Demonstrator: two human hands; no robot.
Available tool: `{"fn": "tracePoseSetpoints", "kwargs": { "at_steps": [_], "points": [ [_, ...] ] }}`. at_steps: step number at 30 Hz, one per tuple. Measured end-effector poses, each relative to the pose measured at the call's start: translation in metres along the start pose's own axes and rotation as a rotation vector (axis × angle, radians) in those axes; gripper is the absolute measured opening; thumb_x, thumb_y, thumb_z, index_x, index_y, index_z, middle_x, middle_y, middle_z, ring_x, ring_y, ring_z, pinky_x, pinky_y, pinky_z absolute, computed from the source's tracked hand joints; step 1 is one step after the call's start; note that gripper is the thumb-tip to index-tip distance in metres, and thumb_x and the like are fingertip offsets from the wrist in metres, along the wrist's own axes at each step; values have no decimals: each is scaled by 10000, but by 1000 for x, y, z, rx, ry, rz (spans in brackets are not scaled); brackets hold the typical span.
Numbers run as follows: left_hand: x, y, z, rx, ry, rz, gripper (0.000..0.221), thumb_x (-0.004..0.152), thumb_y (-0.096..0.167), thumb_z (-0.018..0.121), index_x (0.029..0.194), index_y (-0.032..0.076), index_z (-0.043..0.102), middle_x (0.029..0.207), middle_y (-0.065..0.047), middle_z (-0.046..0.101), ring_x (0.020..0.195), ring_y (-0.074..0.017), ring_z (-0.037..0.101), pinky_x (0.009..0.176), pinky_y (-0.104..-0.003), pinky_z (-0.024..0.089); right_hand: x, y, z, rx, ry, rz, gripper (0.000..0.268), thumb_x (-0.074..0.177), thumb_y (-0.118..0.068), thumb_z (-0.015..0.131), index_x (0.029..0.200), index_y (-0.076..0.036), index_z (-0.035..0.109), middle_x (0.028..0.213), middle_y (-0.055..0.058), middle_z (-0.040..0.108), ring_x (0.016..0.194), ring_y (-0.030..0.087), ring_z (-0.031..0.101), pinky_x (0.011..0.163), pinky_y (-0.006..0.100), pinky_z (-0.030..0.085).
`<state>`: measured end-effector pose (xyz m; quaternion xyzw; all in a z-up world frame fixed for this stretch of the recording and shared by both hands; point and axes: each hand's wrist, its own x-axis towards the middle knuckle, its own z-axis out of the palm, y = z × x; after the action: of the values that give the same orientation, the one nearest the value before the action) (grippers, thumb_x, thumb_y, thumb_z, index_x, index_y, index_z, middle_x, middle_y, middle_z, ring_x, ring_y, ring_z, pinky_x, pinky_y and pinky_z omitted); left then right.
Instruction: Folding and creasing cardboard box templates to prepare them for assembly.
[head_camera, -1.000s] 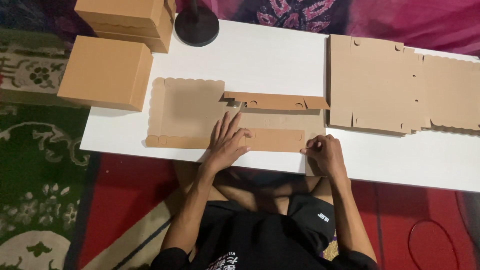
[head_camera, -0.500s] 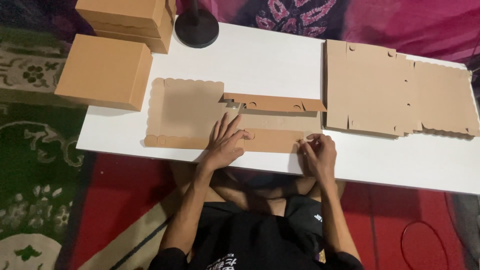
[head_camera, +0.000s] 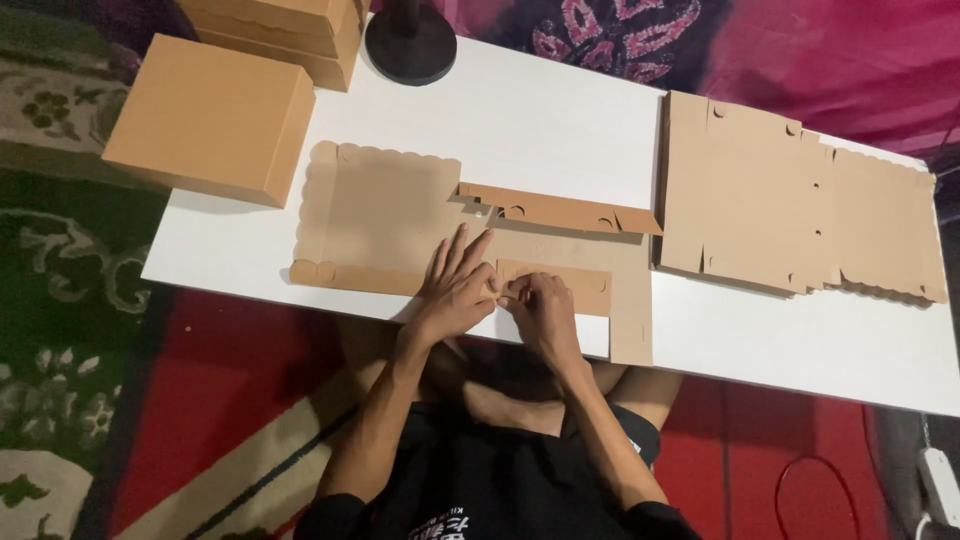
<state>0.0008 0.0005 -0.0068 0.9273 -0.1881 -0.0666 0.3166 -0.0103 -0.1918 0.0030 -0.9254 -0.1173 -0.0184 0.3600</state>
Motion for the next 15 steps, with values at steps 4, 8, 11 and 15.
{"fn": "tracePoseSetpoints", "kwargs": {
  "at_steps": [4,8,11,15],
  "points": [
    [1,-1,2,-13,9,8,185,800,232,623,967,167,576,1668,-133,243,1550,-429,73,1222,-608,78,5,-5,-1,1,-32,95,237,738,-219,888,865,-129,709,731,26,613,775,268,594,731,387,490],
    [3,5,0,-6,24,-22,181,796,253,625,946,158,593,1667,-122,254,1554,-417,89,1224,-598,93,7,-2,2,-17,-63,142,231,723,-195,890,859,-145,710,717,20,580,795,272,604,762,384,498],
    [1,11,-3,0,38,-43,181,797,257,631,939,151,598,1660,-131,268,1551,-419,102,1224,-596,94,7,0,3,-57,-45,115,253,707,-181,901,857,-152,699,757,23,566,853,292,596,793,393,488],
    [1,9,2,17,66,-53,172,802,265,634,920,147,593,1654,-120,286,1550,-403,123,1224,-588,109,4,-2,-5,-112,12,75,285,710,-216,904,874,-151,681,843,13,511,929,292,542,885,384,451]
  ]
}}
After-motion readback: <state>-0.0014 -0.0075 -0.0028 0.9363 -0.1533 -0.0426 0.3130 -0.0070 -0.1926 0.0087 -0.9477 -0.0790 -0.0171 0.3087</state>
